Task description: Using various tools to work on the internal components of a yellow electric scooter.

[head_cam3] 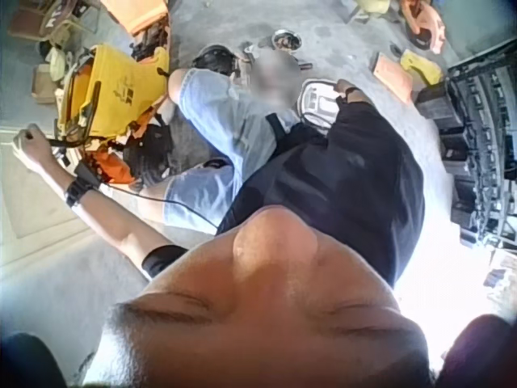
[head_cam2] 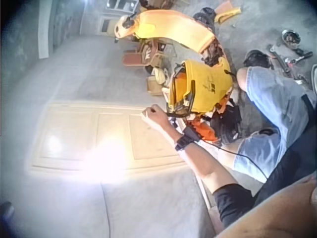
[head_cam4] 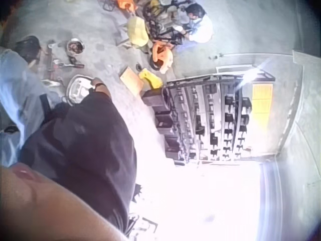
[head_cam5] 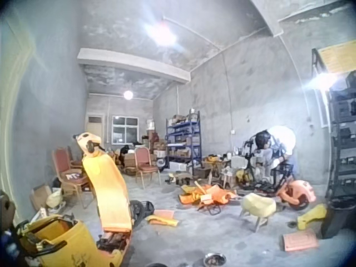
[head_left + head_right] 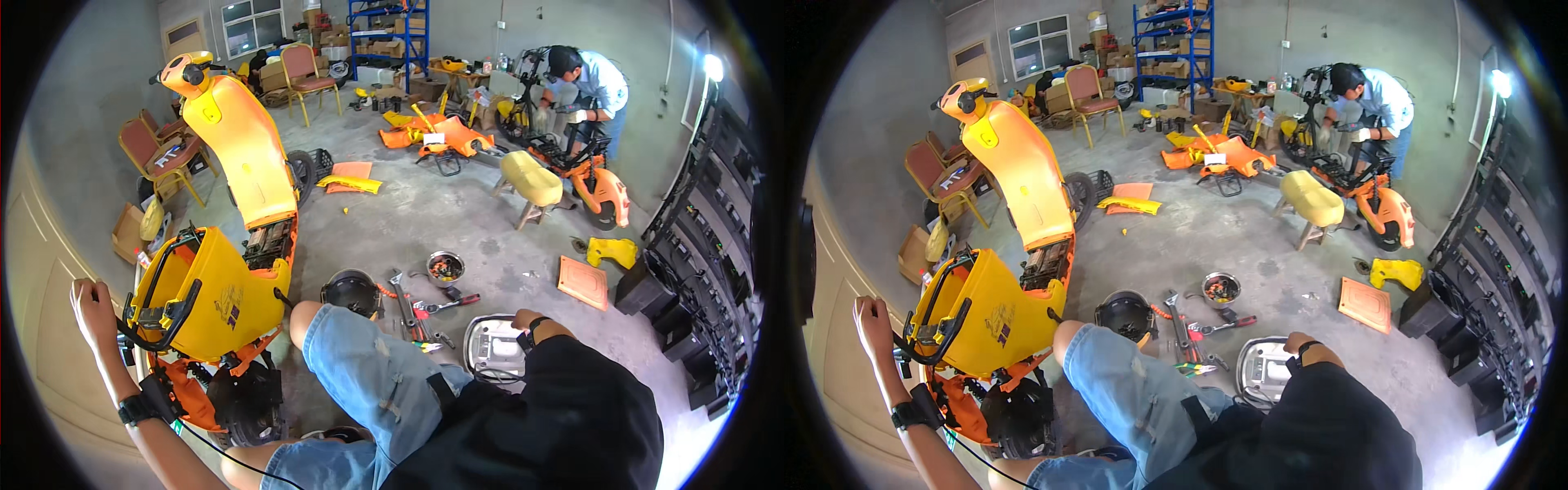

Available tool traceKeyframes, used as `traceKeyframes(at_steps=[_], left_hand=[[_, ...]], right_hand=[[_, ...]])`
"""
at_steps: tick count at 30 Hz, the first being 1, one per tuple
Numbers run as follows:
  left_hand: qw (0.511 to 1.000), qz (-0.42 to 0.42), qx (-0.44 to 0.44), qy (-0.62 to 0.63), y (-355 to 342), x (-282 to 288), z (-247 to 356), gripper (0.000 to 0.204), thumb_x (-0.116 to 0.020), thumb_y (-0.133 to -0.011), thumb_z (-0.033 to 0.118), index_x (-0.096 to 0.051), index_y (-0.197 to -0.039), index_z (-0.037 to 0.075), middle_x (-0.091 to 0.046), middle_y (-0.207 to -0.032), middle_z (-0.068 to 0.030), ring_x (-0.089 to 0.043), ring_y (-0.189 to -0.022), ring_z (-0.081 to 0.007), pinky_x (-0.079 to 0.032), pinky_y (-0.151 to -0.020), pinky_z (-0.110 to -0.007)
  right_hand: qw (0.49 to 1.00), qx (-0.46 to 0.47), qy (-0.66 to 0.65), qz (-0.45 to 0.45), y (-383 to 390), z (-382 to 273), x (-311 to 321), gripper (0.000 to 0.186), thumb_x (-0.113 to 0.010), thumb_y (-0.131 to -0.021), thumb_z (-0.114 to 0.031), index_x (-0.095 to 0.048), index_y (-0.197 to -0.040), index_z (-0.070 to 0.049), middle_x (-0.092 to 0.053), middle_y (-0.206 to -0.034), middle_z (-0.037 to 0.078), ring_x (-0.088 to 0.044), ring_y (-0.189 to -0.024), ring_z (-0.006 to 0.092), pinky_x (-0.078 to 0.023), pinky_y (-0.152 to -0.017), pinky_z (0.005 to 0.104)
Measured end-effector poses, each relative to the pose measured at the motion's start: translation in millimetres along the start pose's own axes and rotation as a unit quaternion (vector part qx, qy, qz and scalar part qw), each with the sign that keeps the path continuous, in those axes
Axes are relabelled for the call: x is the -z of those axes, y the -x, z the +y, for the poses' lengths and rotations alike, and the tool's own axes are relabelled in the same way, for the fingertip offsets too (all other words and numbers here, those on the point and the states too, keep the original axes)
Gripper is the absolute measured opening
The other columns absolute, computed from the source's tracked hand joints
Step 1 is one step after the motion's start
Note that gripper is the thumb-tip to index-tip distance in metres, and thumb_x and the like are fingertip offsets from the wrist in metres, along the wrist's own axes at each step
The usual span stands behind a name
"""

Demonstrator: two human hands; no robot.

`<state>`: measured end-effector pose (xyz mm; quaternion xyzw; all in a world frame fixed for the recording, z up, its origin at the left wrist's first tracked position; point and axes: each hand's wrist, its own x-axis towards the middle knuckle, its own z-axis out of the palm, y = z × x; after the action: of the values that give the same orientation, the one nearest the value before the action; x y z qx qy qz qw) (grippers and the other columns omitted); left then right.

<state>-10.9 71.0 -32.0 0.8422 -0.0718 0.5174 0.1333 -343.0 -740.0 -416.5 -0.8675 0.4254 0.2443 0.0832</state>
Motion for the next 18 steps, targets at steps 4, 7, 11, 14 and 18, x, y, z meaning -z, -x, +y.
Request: traceKeyframes(at_steps=[4,7,11,14,18], left_hand=[[0.999,-0.028,-0.025,0.012,-0.6,10.4,6.4,0.018,-0.057,-0.088,0.011,-0.051,-0.078,-0.002,-0.052,-0.087,-0.0142,-0.051,-0.086,-0.0338,-0.043,-0.080,-0.042],[1.000,-0.029,-0.007,0.010,-0.5,14.4,11.8,0.017,-0.056,-0.089,0.011,-0.051,-0.078,-0.001,-0.053,-0.087,-0.0145,-0.051,-0.087,-0.0344,-0.044,-0.079,-0.042],[0.999,-0.031,0.001,0.012,0.0,14.1,14.7,0.018,-0.056,-0.089,0.012,-0.051,-0.078,-0.002,-0.052,-0.088,-0.0144,-0.051,-0.088,-0.0343,-0.044,-0.080,-0.042],[0.999,-0.047,0.008,0.002,-2.8,12.9,14.1,0.021,-0.057,-0.090,0.014,-0.052,-0.078,-0.003,-0.051,-0.088,-0.0154,-0.051,-0.089,-0.0345,-0.043,-0.080,-0.042],[0.999,-0.043,0.005,-0.022,0.1,17.7,16.3,0.021,-0.059,-0.088,0.018,-0.060,-0.083,-0.001,-0.057,-0.088,-0.0162,-0.054,-0.089,-0.0363,-0.044,-0.080,-0.043]], right_hand=[[0.993,0.042,0.049,-0.104,18.2,9.0,-12.7,0.038,-0.064,-0.080,-0.033,-0.074,-0.104,-0.006,-0.073,-0.099,0.016,-0.069,-0.098,0.0314,-0.052,-0.086,0.0433],[0.985,0.048,0.063,-0.152,8.3,9.4,-18.1,0.037,-0.064,-0.079,-0.034,-0.075,-0.102,-0.006,-0.073,-0.099,0.015,-0.069,-0.097,0.0305,-0.052,-0.085,0.0422],[0.984,0.091,0.109,-0.106,-9.9,-8.1,-2.5,0.035,-0.061,-0.086,-0.034,-0.072,-0.106,-0.007,-0.073,-0.094,0.013,-0.069,-0.082,0.0291,-0.053,-0.073,0.0416],[0.969,0.230,0.080,0.034,-5.0,-53.2,40.0,0.027,-0.062,-0.083,-0.025,-0.071,-0.102,-0.008,-0.070,-0.099,0.019,-0.067,-0.087,0.0355,-0.053,-0.075,0.0407],[0.852,0.443,-0.135,0.246,43.1,-176.1,111.4,0.029,-0.059,-0.087,-0.014,-0.062,-0.112,0.000,-0.068,-0.097,0.019,-0.067,-0.089,0.0354,-0.052,-0.080,0.0404]])
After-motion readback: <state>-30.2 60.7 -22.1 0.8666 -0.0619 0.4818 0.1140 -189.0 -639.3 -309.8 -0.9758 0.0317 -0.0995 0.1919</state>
